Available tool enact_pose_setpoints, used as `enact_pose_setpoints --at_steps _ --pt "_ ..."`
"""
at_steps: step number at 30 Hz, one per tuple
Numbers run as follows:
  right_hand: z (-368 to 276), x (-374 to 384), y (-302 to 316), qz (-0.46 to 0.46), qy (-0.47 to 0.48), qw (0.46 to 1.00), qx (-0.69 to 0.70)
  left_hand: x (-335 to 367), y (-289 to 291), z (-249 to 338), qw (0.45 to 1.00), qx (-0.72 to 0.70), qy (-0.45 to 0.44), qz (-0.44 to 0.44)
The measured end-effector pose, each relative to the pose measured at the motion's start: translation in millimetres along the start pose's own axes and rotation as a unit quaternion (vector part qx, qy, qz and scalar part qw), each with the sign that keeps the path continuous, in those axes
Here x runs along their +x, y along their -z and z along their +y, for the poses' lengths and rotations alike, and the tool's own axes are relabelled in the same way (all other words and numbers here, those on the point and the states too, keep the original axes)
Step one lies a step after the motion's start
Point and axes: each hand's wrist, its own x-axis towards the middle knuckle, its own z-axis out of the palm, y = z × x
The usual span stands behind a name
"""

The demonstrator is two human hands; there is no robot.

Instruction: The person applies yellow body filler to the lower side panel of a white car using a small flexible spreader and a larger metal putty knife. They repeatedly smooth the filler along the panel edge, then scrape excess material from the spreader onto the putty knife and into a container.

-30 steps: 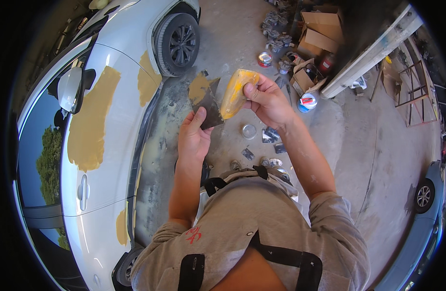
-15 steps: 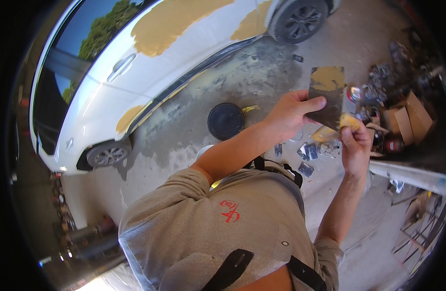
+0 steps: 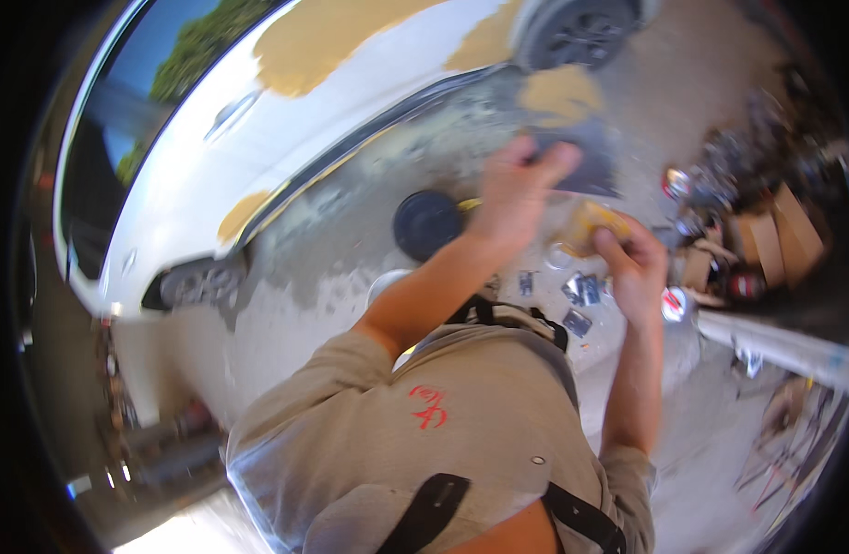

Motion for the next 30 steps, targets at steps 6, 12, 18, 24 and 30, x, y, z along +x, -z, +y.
enact_pose_setpoints --at_steps 6,12,18,24,30 --pt "15.6 6.4 -18.2 0.159 0.003 0.973 0.169 3.5 8.1 -17.0 0.986 -0.143 0.084 0.013" --pt "0.9 -14.3 -17.4 -0.099 -0.003 0.981 0.166 -3.9 5.1 -19.3 0.987 -0.055 0.127 0.086" --pt "-4.6 15.9 12.1 0.072 -0.1 0.959 0.255 -22.9 -2.7 -8.2 0.991 0.059 0.094 -0.071" --pt "3.7 32.4 9.8 0.085 -0.075 0.937 0.331 -30.7 -6.4 -8.4 0.966 0.158 0.077 -0.188" --pt "-11.9 17.6 24.9 0.343 -0.073 0.872 0.342 -14.4 1.9 -3.3 0.986 0.14 -0.07 -0.057"
